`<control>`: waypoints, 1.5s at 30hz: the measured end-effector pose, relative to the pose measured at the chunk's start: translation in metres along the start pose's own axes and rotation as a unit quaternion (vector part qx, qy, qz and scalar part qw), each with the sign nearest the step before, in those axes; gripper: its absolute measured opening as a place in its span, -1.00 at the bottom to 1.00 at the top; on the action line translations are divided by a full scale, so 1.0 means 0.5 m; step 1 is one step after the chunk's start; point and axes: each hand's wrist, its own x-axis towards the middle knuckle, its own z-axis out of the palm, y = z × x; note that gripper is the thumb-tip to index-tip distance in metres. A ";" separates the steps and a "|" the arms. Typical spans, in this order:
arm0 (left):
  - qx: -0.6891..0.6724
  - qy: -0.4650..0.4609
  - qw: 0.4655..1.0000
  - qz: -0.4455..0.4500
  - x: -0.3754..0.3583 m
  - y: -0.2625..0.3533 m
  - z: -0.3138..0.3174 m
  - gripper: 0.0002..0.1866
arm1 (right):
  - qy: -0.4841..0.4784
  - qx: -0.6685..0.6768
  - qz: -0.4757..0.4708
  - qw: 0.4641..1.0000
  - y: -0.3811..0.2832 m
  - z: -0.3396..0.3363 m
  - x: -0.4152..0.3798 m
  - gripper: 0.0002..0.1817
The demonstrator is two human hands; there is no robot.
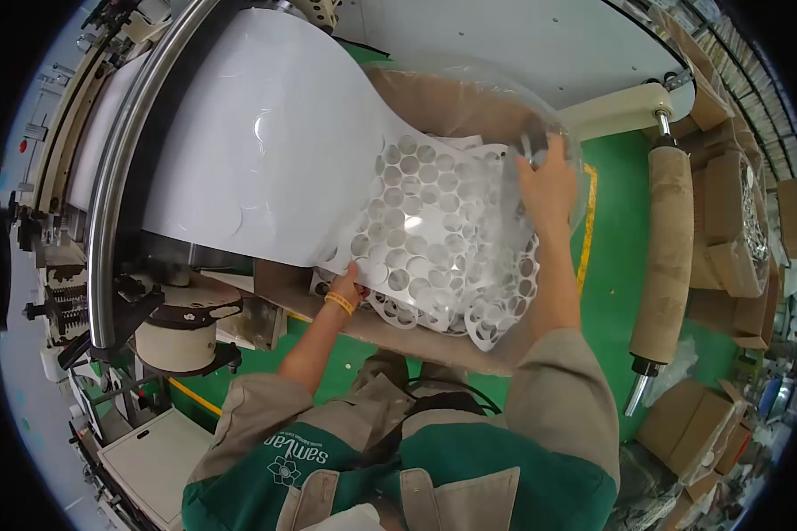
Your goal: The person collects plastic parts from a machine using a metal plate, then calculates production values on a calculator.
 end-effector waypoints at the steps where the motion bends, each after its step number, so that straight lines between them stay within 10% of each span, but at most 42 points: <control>1: -0.004 -0.006 1.000 -0.001 -0.009 0.006 0.007 -0.73 | 0.025 0.095 -0.016 0.995 -0.030 -0.018 -0.010 -0.44; 4: -0.031 -0.048 0.998 -0.012 -0.008 0.005 0.007 -0.73 | 0.143 0.231 -0.054 0.961 0.014 0.090 -0.034 -0.40; 7: -0.056 -0.050 0.997 -0.029 -0.008 -0.010 0.007 -0.73 | -0.123 -0.045 0.071 0.989 0.140 0.193 -0.084 -0.27; 14: 0.029 -0.063 0.995 -0.068 0.003 0.032 -0.021 -0.56 | -0.039 -0.041 0.056 0.997 0.122 -0.051 -0.145 -0.39; 22: 0.305 0.013 0.835 0.459 -0.065 0.164 -0.029 -0.46 | -0.084 0.023 0.227 0.970 0.420 0.319 -0.247 -0.21; 26: 0.117 -0.058 0.973 0.188 -0.085 0.146 0.054 -0.49 | -0.092 -0.019 0.110 0.989 0.372 0.216 -0.175 -0.35; 32: -0.060 -0.310 0.946 0.071 -0.241 0.097 0.232 -0.62 | 0.103 0.079 0.027 0.991 0.097 -0.125 -0.152 -0.55; 38: -0.002 -0.206 0.978 0.014 -0.137 0.091 0.148 -0.68 | 0.142 0.546 0.151 0.812 0.039 -0.030 -0.135 -0.60; 41: 0.129 -0.137 0.978 0.086 -0.047 0.078 0.047 -0.63 | 0.024 0.285 0.130 0.949 0.182 0.281 -0.186 -0.42; 45: 0.019 -0.009 0.980 0.199 -0.074 0.169 0.022 -0.57 | -0.234 -0.036 0.112 0.965 0.178 0.232 -0.241 -0.34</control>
